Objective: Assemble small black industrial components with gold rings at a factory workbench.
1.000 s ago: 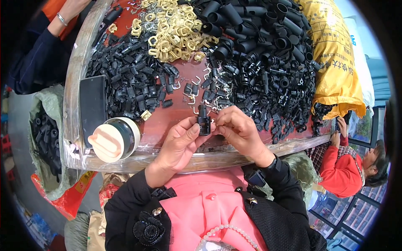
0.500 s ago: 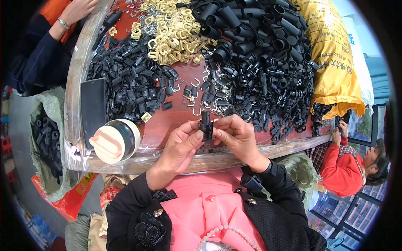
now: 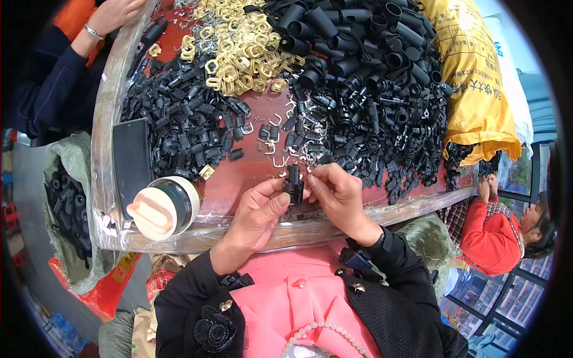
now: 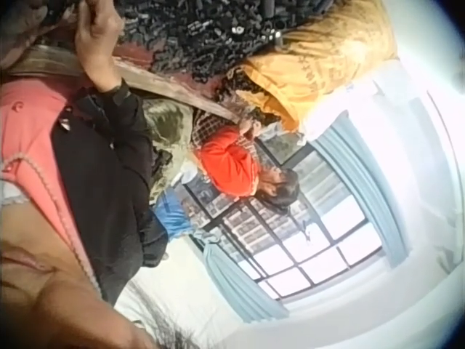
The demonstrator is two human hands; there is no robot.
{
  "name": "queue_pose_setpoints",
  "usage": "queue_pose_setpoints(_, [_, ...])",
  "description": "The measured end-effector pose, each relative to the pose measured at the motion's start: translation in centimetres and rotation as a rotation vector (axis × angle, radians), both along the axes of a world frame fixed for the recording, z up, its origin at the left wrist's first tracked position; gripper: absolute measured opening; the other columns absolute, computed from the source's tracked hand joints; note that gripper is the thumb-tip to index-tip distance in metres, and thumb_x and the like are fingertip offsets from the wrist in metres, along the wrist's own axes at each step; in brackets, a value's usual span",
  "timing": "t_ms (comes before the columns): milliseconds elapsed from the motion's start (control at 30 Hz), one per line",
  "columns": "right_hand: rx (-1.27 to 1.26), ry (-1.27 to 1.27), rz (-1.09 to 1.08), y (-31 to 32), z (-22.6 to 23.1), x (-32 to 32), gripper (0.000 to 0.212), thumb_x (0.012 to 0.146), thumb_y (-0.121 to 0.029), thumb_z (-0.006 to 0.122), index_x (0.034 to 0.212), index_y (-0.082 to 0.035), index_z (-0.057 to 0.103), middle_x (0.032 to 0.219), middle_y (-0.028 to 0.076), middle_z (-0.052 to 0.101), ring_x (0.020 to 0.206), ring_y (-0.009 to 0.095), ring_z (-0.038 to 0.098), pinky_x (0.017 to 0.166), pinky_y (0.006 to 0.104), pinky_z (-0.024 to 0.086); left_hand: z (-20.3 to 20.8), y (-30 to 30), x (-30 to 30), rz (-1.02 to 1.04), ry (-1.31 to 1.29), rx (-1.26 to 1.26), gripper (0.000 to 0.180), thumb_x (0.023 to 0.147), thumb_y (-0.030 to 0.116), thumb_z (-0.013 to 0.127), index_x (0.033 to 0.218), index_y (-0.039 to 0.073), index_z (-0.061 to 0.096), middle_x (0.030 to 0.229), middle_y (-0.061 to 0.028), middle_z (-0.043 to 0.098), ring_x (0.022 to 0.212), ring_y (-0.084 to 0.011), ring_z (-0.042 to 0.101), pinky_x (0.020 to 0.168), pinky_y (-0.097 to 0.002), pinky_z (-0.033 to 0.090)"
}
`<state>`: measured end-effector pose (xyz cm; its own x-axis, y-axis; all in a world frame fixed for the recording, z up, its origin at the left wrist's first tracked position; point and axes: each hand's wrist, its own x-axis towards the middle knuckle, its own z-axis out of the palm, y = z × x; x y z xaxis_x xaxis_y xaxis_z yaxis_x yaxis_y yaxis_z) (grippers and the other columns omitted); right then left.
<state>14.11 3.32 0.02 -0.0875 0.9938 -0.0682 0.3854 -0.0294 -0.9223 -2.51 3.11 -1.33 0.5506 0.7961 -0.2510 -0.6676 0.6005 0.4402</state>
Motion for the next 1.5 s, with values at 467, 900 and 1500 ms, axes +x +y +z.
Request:
queue_pose_setpoints(467, [-0.569, 0.615, 0.076, 1.0, 1.4, 3.0, 0.012, 0.084, -0.015, 0.052, 0.085, -0.003, 0.050, 0.070, -0.001, 0.052, 0.057, 0.005, 0.045, 0.050, 0.0171, 0.037, 0.6, 0.4, 1.2, 0.023, 0.067, 0.006, 0.032, 0.079, 0.017, 0.059, 0.103, -0.002, 0.049, 0.100, -0.0113, 0.057, 0.095, -0.0192, 0.055, 0.090, -0.0325, 0.040])
queue_pose_setpoints(900, [0.005, 0.293, 0.139, -0.2, 3.7, 2.8, 0.009, 0.080, -0.009, 0.056, 0.076, -0.001, 0.053, 0.069, 0.001, 0.049, 0.062, 0.007, 0.045, 0.051, 0.0218, 0.036, 2.2, -0.1, 1.8, -0.067, 0.007, -0.111, 0.031, 0.084, 0.015, 0.052, 0.111, 0.000, 0.047, 0.097, -0.0094, 0.058, 0.088, -0.0183, 0.058, 0.080, -0.0299, 0.047])
queue_pose_setpoints(1500, [0.446, -0.156, 0.287, -0.6, 3.8, 1.1, 0.011, 0.066, 0.002, 0.063, 0.074, -0.002, 0.056, 0.071, 0.009, 0.049, 0.059, 0.022, 0.050, 0.054, 0.0278, 0.040, 2.7, -0.4, 0.3, -0.167, 0.278, -0.014, 0.031, 0.083, 0.015, 0.053, 0.109, -0.001, 0.049, 0.095, -0.0064, 0.058, 0.082, -0.0129, 0.059, 0.074, -0.0246, 0.050])
